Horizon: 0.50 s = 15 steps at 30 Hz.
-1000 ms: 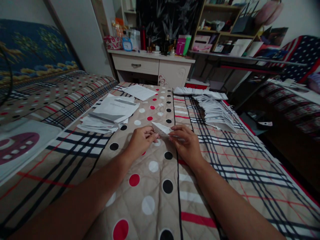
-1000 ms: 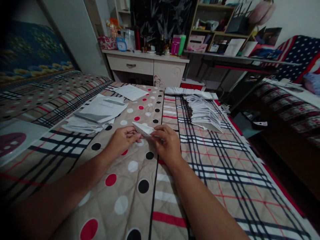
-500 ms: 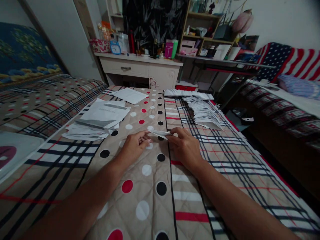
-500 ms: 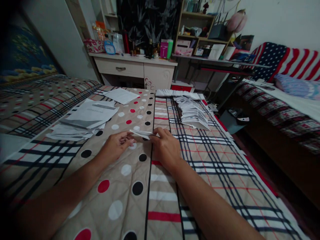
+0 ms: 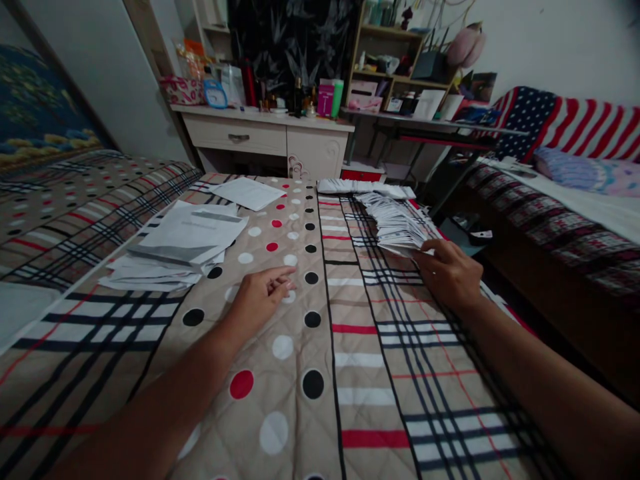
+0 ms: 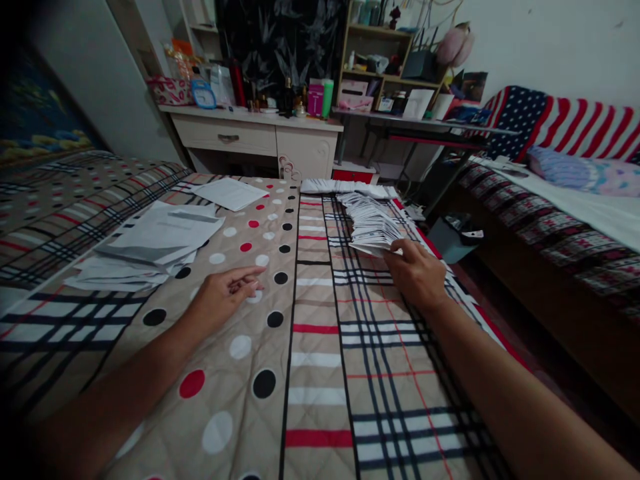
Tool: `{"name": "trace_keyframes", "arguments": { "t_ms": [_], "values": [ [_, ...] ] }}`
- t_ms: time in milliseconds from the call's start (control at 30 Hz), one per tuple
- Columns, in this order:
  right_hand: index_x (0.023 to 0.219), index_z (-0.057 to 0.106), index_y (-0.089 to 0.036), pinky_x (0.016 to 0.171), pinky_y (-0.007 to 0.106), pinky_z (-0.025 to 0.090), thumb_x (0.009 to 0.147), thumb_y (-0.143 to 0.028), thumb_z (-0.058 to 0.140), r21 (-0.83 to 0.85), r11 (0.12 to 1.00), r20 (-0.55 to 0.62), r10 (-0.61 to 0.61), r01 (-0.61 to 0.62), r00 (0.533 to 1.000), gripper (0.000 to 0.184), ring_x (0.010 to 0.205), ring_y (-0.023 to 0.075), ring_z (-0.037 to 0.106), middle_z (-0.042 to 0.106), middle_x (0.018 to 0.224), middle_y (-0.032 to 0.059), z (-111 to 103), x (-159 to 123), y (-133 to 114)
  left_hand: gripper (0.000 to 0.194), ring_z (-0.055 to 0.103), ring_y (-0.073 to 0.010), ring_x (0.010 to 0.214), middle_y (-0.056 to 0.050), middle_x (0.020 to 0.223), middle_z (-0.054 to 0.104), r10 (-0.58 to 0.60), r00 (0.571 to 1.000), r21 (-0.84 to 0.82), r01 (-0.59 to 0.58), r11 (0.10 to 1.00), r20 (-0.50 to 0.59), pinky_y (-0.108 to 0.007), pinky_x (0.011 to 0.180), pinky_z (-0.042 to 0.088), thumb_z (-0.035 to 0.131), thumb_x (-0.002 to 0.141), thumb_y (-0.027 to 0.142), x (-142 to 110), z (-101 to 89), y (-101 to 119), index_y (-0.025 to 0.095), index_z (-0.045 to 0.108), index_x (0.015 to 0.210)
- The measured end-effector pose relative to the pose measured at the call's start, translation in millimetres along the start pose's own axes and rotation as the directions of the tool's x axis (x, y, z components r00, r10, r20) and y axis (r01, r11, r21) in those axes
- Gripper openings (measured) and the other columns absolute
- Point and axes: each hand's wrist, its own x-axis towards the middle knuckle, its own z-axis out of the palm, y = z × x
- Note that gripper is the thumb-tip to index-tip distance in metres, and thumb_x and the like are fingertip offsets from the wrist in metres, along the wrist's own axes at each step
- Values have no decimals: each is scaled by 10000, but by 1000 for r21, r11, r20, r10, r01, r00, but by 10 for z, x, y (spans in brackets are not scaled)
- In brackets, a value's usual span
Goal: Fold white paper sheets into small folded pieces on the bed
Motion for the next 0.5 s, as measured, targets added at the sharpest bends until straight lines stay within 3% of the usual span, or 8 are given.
{"name": "trace_keyframes", "arguments": {
  "t_ms": [200,300,433,500],
  "values": [
    [904,755,-224,563,262,282,936,-237,507,-23,996,202,91,-88,975,250,821,161,572,673,1019,64,51,9,-33,343,685,-166,740,-53,836,746,9,1000,40,-10,999,5,-286,680,559,613,803,225,-11,-4,10,163,716,1125],
    [877,753,-207,552,287,270,954,-287,473,-73,981,287,194,-180,938,302,784,169,563,661,1054,82,60,59,-68,328,690,-175,764,-57,859,753,31,999,80,-32,996,13,-289,688,557,613,811,233,-10,-12,7,178,723,1115],
    [897,750,-200,530,301,250,978,-309,413,-167,968,407,243,-190,880,363,794,191,590,647,1100,95,77,171,-128,283,684,-166,769,-64,940,753,38,999,112,-41,993,23,-276,681,545,601,818,217,-14,-18,29,179,739,1062],
    [1005,739,-216,532,302,279,985,-288,388,-195,963,447,257,-187,857,359,805,208,611,640,1159,100,79,221,-167,255,669,-155,750,-58,952,747,52,998,138,-56,989,27,-259,653,524,602,822,213,-14,-17,41,183,747,1029]
  ]
}}
